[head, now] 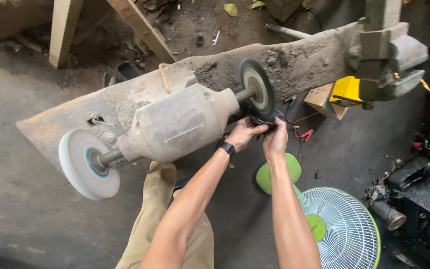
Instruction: Polishing metal motorcycle engine components using a bench grinder with a polishing wheel.
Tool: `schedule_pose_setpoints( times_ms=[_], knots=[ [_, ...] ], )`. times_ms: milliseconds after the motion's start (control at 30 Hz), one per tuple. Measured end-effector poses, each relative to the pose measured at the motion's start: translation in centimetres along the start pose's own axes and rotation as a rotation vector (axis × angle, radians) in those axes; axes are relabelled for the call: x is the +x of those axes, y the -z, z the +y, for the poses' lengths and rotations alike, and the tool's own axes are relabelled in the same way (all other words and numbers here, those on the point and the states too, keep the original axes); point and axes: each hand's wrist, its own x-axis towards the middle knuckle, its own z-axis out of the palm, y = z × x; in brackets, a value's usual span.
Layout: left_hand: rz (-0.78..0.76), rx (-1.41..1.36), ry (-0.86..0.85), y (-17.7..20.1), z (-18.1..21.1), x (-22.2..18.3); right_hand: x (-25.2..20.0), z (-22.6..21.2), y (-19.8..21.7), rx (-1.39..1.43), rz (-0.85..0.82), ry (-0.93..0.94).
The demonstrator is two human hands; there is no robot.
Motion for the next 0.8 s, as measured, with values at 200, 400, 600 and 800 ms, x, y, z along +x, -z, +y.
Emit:
schedule_pose_setpoints(
  times_ms=[200, 400, 600, 800],
  knots=[
    [-0.161, 0.068, -0.076, -1.7, 1.3, -5.9, -7.4, -2.3, -3.7, -0.071, -0.085, 0.125],
    [0.146, -0.306, 0.185, -0.1, -2.2, -6.9, -7.0, -1.2, -2.3, 0.023, -0.045, -0.121],
    [0.327, -0.327, -0.018, 1.0, -3.5, 0.0, 0.4, 0.8, -0.9, 0.008, -0.068, -0.139],
    [0.389, -0.437, 0.096, -0.5, -1.5, 0.5, -0.6, 0.5, -2.4, 0.079, -0.038, -0.104]
  ],
)
